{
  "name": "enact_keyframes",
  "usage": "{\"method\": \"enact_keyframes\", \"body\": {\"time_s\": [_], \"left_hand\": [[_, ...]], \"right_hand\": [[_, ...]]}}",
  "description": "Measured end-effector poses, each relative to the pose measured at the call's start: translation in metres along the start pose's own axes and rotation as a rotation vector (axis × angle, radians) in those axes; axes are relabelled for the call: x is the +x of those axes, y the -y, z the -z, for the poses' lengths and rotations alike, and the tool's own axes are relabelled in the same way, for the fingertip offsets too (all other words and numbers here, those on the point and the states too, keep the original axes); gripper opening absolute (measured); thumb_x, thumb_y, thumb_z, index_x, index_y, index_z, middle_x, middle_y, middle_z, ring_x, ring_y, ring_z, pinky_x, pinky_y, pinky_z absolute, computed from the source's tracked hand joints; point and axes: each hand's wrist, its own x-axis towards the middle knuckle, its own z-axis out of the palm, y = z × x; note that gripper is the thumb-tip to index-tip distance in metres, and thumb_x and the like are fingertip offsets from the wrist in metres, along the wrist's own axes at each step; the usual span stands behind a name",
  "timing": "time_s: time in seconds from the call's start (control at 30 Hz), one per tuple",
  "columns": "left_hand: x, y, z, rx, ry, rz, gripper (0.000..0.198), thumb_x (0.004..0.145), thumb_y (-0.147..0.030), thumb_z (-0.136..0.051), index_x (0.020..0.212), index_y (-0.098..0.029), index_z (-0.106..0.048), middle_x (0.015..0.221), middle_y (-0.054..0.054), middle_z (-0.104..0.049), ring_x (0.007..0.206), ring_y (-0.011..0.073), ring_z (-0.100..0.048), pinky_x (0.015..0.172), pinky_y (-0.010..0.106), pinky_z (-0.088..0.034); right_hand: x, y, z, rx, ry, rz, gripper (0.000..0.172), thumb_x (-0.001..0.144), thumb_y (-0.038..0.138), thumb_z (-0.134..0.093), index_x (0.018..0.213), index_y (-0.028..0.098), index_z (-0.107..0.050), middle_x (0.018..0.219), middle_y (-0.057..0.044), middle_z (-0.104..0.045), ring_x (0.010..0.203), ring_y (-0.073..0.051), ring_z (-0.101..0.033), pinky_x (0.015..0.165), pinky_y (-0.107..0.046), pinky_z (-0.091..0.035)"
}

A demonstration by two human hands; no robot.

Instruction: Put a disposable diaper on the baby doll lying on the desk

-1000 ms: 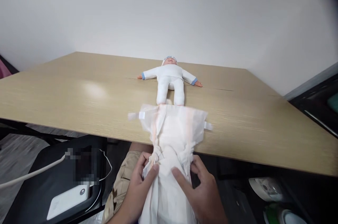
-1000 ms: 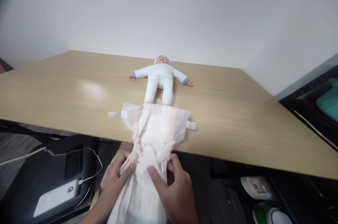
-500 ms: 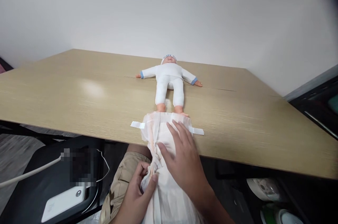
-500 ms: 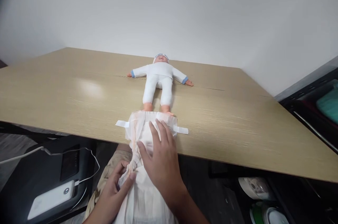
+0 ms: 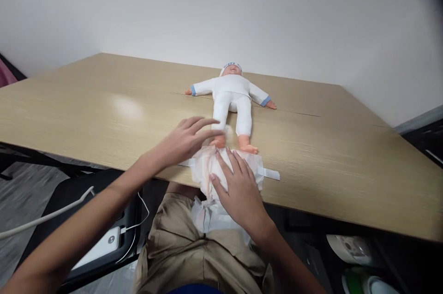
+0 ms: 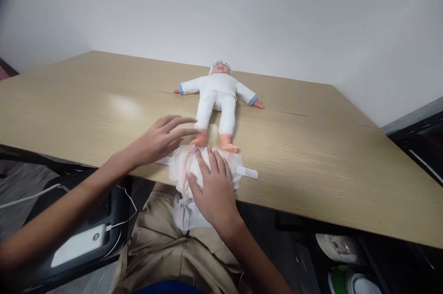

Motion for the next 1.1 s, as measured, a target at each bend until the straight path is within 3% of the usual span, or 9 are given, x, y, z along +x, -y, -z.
{"method": "enact_keyframes", "body": {"time_s": [0.13, 0.3, 0.43, 0.57, 0.7, 0.8, 0.9, 1.0, 1.1], "left_hand": [[0.066, 0.036, -0.023, 0.198, 0.274, -0.252, 0.100, 0.091, 0.003, -0.062, 0.178, -0.037, -0.031, 0.188, 0.007, -0.027, 0.166, 0.0364, -0.037, 0.129, 0.054, -0.039], [0.099, 0.040, -0.044, 0.251, 0.404, -0.462, 0.111, 0.084, -0.001, -0.070, 0.179, -0.039, -0.027, 0.190, 0.000, -0.020, 0.172, 0.0324, -0.028, 0.138, 0.049, -0.029], [0.109, 0.044, -0.056, 0.184, 0.368, -0.527, 0.096, 0.084, -0.005, -0.072, 0.171, -0.033, -0.044, 0.187, 0.001, -0.031, 0.171, 0.0300, -0.031, 0.139, 0.047, -0.027], [0.117, 0.048, -0.071, 0.070, 0.175, -0.547, 0.038, 0.108, -0.026, -0.060, 0.146, -0.026, -0.067, 0.162, 0.007, -0.066, 0.151, 0.0297, -0.055, 0.137, 0.050, -0.026], [0.124, 0.046, -0.082, 0.065, 0.075, -0.569, 0.035, 0.118, -0.031, -0.043, 0.140, -0.029, -0.071, 0.145, 0.006, -0.076, 0.126, 0.0279, -0.065, 0.121, 0.047, -0.040], [0.130, 0.045, -0.081, 0.050, 0.081, -0.611, 0.040, 0.117, -0.026, -0.047, 0.149, -0.035, -0.068, 0.139, 0.007, -0.077, 0.116, 0.0269, -0.067, 0.104, 0.042, -0.047], [0.140, 0.046, -0.069, -0.004, 0.125, -0.636, 0.037, 0.117, -0.025, -0.047, 0.143, -0.033, -0.073, 0.140, 0.009, -0.074, 0.118, 0.0280, -0.066, 0.099, 0.041, -0.048], [0.152, 0.049, -0.046, -0.154, 0.131, -0.578, 0.035, 0.116, -0.030, -0.049, 0.142, -0.028, -0.073, 0.142, 0.014, -0.071, 0.118, 0.0306, -0.064, 0.100, 0.044, -0.051], [0.163, 0.055, -0.018, -0.392, 0.109, -0.497, 0.034, 0.113, -0.029, -0.054, 0.143, -0.027, -0.072, 0.142, 0.014, -0.070, 0.126, 0.0302, -0.064, 0.112, 0.045, -0.051]], "right_hand": [[0.001, -0.001, -0.002, 0.005, -0.001, 0.009, 0.062, 0.115, 0.046, -0.050, 0.171, 0.020, -0.049, 0.182, -0.014, -0.039, 0.170, -0.036, -0.033, 0.138, -0.061, -0.033], [0.000, -0.003, -0.002, 0.020, -0.006, 0.016, 0.061, 0.114, 0.045, -0.052, 0.170, 0.021, -0.050, 0.180, -0.014, -0.041, 0.169, -0.036, -0.034, 0.138, -0.064, -0.033], [-0.001, -0.005, -0.002, 0.032, -0.004, 0.016, 0.062, 0.113, 0.046, -0.053, 0.170, 0.023, -0.050, 0.180, -0.013, -0.042, 0.168, -0.036, -0.037, 0.137, -0.064, -0.036], [-0.001, -0.005, -0.002, 0.038, -0.018, 0.004, 0.063, 0.112, 0.046, -0.055, 0.171, 0.025, -0.049, 0.180, -0.012, -0.041, 0.168, -0.035, -0.037, 0.137, -0.063, -0.038], [0.003, -0.007, -0.002, 0.018, -0.007, 0.007, 0.063, 0.112, 0.045, -0.054, 0.171, 0.025, -0.048, 0.183, -0.011, -0.036, 0.169, -0.035, -0.035, 0.136, -0.064, -0.038], [0.009, -0.013, -0.002, 0.021, 0.018, 0.012, 0.064, 0.112, 0.047, -0.054, 0.172, 0.027, -0.047, 0.183, -0.010, -0.035, 0.170, -0.035, -0.034, 0.135, -0.065, -0.039], [0.015, -0.021, 0.000, 0.044, 0.051, 0.021, 0.066, 0.111, 0.052, -0.057, 0.172, 0.030, -0.048, 0.183, -0.010, -0.037, 0.169, -0.037, -0.036, 0.134, -0.067, -0.041], [0.022, -0.027, 0.003, 0.059, 0.082, 0.034, 0.067, 0.111, 0.054, -0.057, 0.173, 0.031, -0.046, 0.183, -0.009, -0.035, 0.170, -0.037, -0.034, 0.134, -0.067, -0.042], [0.034, -0.032, 0.007, 0.069, 0.118, 0.060, 0.067, 0.113, 0.051, -0.055, 0.174, 0.030, -0.043, 0.184, -0.010, -0.033, 0.172, -0.035, -0.031, 0.135, -0.066, -0.040]]}}
